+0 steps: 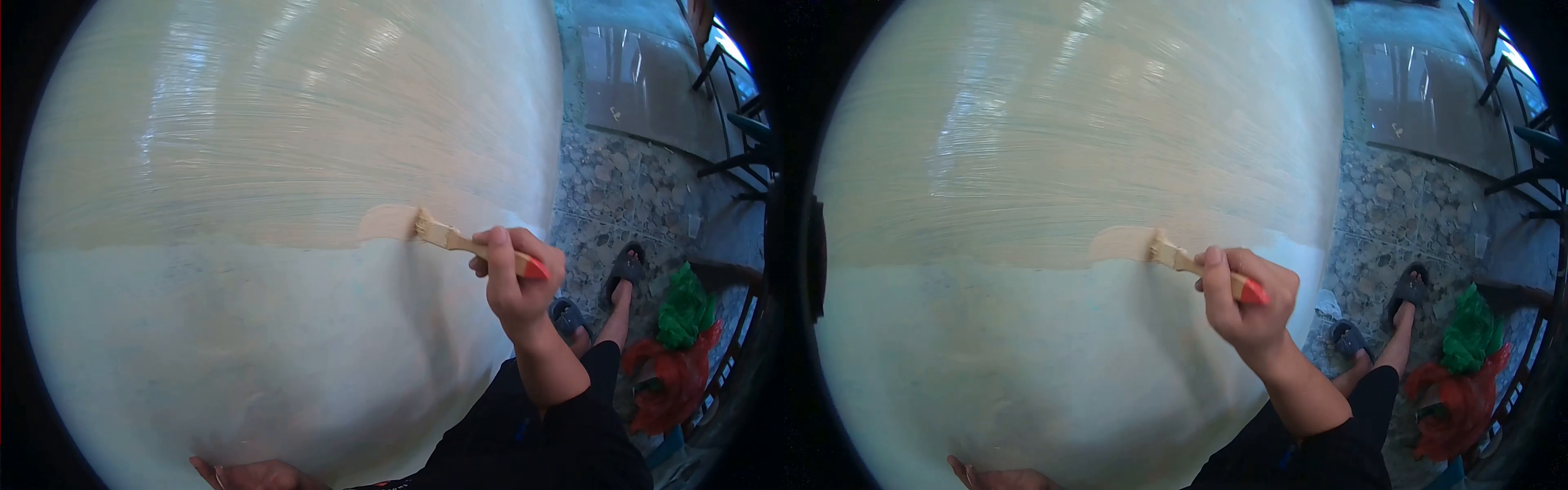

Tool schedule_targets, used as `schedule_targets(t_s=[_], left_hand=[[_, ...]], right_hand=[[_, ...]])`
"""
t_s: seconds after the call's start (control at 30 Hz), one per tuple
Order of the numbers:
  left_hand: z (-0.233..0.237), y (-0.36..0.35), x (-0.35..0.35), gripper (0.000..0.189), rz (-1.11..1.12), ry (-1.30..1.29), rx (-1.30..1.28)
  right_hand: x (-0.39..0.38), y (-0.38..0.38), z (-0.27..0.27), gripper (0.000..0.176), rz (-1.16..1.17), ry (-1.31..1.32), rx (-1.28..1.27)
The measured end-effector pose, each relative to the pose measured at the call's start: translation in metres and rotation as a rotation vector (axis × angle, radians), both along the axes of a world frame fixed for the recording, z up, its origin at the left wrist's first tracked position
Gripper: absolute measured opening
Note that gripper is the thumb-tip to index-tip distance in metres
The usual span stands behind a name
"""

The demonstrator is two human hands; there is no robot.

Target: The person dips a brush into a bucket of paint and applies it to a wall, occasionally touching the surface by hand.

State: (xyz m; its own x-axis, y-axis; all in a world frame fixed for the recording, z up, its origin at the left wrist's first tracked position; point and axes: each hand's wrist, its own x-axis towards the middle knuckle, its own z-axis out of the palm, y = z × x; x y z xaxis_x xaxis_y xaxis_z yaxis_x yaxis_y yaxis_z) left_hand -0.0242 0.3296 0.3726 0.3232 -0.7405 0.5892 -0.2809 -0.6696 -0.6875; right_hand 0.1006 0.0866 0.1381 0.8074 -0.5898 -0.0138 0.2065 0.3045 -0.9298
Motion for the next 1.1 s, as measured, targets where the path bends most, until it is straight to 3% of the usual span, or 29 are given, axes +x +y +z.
schedule_targets(t_s=[0.07,0.2,0.27,0.3,0.47,0.53,0.6,0.7,0.77,0.83,1.0,1.1], left_hand=[[0.001,-0.004,0.0,0.057,0.012,-0.015,-0.007],[0.0,-0.01,0.002,0.057,0.025,-0.005,-0.027],[-0.002,-0.011,0.004,0.056,0.028,0.004,-0.034],[-0.003,-0.011,0.006,0.056,0.028,0.005,-0.036],[-0.004,-0.008,0.009,0.055,0.042,0.01,-0.038],[-0.002,-0.001,0.007,0.053,0.022,0.041,-0.039],[-0.002,-0.009,0.009,0.053,0.04,0.04,-0.039],[-0.007,-0.003,0.011,0.053,0.031,0.023,-0.019],[0.001,0.011,0.005,0.052,0.016,0.011,0.064],[0.004,0.019,0.001,0.051,-0.013,-0.008,0.136],[0.003,0.019,0.0,0.051,-0.038,-0.004,0.096],[0.001,0.019,0.0,0.051,-0.031,0.018,0.061]], right_hand=[[-0.004,-0.008,0.023,0.022,-0.041,-0.072,-0.07],[-0.01,-0.01,0.037,0.02,-0.051,-0.211,0.137],[-0.007,0.004,0.029,0.022,0.004,-0.232,0.372],[-0.004,0.009,0.019,0.023,0.022,-0.198,0.281],[-0.004,0.037,-0.101,0.026,0.009,0.091,0.145],[-0.003,0.029,-0.153,0.024,-0.049,0.246,-0.173],[-0.004,0.02,-0.207,0.024,-0.043,0.355,-0.335],[-0.004,0.005,-0.228,0.027,-0.073,0.419,-0.397],[-0.002,0.006,-0.213,0.027,-0.056,0.467,-0.27],[0.005,0.023,-0.199,0.026,-0.02,0.356,-0.163],[0.0,0.033,-0.074,0.021,0.014,0.061,0.154],[-0.018,0.024,-0.014,0.02,0.044,-0.164,0.145]])
